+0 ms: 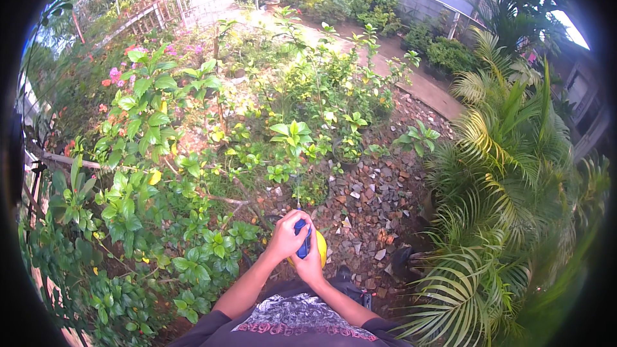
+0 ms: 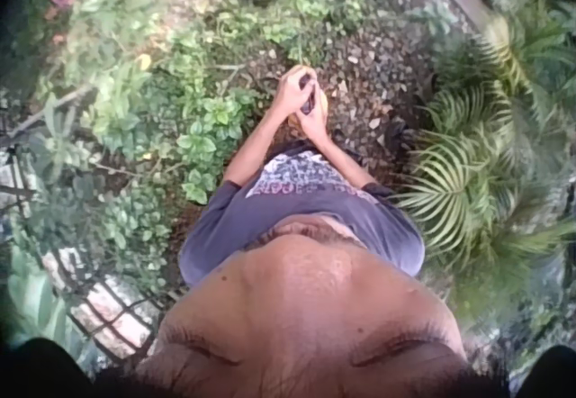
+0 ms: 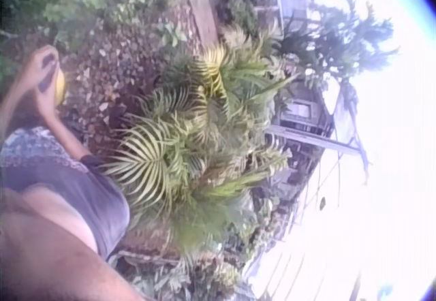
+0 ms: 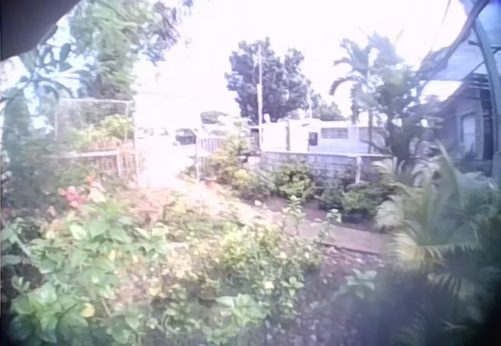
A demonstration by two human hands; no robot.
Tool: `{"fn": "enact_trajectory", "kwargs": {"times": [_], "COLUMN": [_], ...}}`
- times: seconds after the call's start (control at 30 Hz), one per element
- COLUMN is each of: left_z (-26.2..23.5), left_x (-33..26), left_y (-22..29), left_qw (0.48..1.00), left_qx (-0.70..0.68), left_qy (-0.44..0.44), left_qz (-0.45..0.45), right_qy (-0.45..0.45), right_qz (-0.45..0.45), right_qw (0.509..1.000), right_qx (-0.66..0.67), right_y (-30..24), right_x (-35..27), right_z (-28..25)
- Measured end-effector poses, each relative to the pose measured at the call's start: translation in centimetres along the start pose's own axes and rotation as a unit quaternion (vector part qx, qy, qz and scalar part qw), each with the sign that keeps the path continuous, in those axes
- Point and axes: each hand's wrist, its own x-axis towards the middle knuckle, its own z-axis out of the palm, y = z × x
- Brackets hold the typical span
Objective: The person uses a yellow and blue handheld pressure sprayer to mist water or solution onto various plants in a garden. They walk along a narrow path, spraying the leaves and stems of potted and ground plants, including palms and flowering shrubs.
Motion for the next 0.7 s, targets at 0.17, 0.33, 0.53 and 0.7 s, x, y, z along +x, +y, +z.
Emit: {"fn": "enact_trajectory", "kwargs": {"times": [0.17,0.33,0.53,0.7], "left_z": [-0.4,-1.2,-1.8,-2.1], "left_x": [-0.1,-0.1,-0.3,-0.9], "left_y": [0.1,0.6,0.5,0.5], "left_qw": [1.0,1.0,1.0,0.999], "left_qx": [0.009,0.011,0.006,0.012], "left_qy": [-0.008,-0.005,-0.021,-0.018], "left_qz": [-0.002,0.024,0.014,0.025], "right_qy": [0.021,0.025,0.043,0.038], "right_qz": [-0.028,-0.018,-0.025,-0.023], "right_qw": [0.999,0.999,0.999,0.999], "right_qx": [-0.041,-0.026,0.014,-0.011], "right_y": [-0.6,-0.6,-0.5,-0.4], "right_x": [-0.4,-0.3,-0.7,-1.1], "right_z": [0.7,1.4,2.1,1.9]}}
